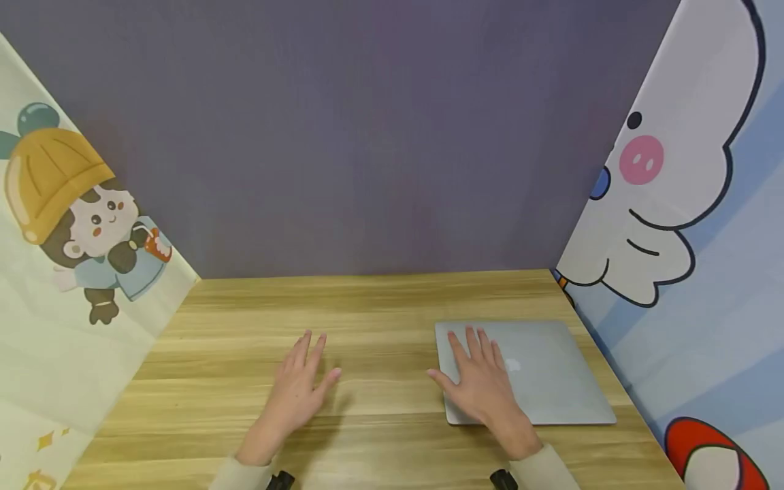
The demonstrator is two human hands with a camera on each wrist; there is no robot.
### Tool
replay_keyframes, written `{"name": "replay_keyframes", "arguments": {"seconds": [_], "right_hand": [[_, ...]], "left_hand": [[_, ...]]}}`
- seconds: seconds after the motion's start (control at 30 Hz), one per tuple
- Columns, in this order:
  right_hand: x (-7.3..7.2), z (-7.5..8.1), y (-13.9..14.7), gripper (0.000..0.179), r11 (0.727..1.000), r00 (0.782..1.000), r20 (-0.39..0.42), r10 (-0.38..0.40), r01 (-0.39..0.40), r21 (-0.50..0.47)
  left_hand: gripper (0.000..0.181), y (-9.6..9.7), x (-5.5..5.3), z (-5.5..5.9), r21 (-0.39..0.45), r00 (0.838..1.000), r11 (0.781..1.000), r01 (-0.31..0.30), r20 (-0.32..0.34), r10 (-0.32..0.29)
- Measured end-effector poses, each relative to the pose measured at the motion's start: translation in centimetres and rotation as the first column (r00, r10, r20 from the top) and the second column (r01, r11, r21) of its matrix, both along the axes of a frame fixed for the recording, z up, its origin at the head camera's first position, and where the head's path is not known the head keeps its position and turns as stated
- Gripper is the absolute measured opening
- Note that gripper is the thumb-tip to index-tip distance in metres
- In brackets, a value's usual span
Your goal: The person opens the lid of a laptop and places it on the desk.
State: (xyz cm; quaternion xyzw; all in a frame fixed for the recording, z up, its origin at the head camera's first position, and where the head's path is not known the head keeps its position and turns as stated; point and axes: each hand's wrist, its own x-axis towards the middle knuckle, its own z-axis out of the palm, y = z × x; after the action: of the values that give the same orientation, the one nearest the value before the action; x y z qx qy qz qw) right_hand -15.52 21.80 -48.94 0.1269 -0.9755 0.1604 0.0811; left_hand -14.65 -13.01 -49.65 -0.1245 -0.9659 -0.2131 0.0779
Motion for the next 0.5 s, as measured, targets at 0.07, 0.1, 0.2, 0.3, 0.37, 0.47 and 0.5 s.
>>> {"name": "replay_keyframes", "arguments": {"seconds": [0.07,0.1,0.2,0.3,0.37,0.47,0.5], "right_hand": [[0.1,0.0,0.3,0.082,1.000,1.000,0.005,-0.003,0.003,-0.001],[0.1,0.0,0.4,0.082,1.000,1.000,0.007,-0.005,0.005,-0.003],[0.2,0.1,0.8,0.081,1.000,1.000,0.003,-0.005,0.005,0.003],[0.1,0.4,1.2,0.079,1.000,1.000,-0.009,-0.001,0.001,0.011],[0.0,0.5,1.5,0.078,1.000,1.000,-0.016,-0.002,0.002,0.009],[-0.2,0.5,2.0,0.079,1.000,1.000,-0.020,-0.007,0.007,0.003],[-0.2,0.5,2.2,0.080,1.000,1.000,-0.015,-0.009,0.009,0.002]], "left_hand": [[0.076,0.5,0.2,0.0,0.018,1.000,1.000,0.001,0.014,-0.001],[0.075,0.8,0.2,0.0,0.031,1.000,1.000,0.000,0.017,0.000],[0.074,1.4,0.3,0.0,0.061,1.000,0.998,-0.008,0.027,0.007],[0.073,1.9,0.2,0.1,0.088,1.000,0.996,-0.008,0.020,0.006],[0.073,2.2,0.1,0.1,0.102,1.000,0.995,0.000,0.014,-0.001],[0.073,2.6,0.0,0.2,0.122,1.000,0.992,0.013,0.018,-0.016],[0.073,2.8,0.0,0.2,0.130,1.000,0.991,0.018,0.022,-0.021]]}}
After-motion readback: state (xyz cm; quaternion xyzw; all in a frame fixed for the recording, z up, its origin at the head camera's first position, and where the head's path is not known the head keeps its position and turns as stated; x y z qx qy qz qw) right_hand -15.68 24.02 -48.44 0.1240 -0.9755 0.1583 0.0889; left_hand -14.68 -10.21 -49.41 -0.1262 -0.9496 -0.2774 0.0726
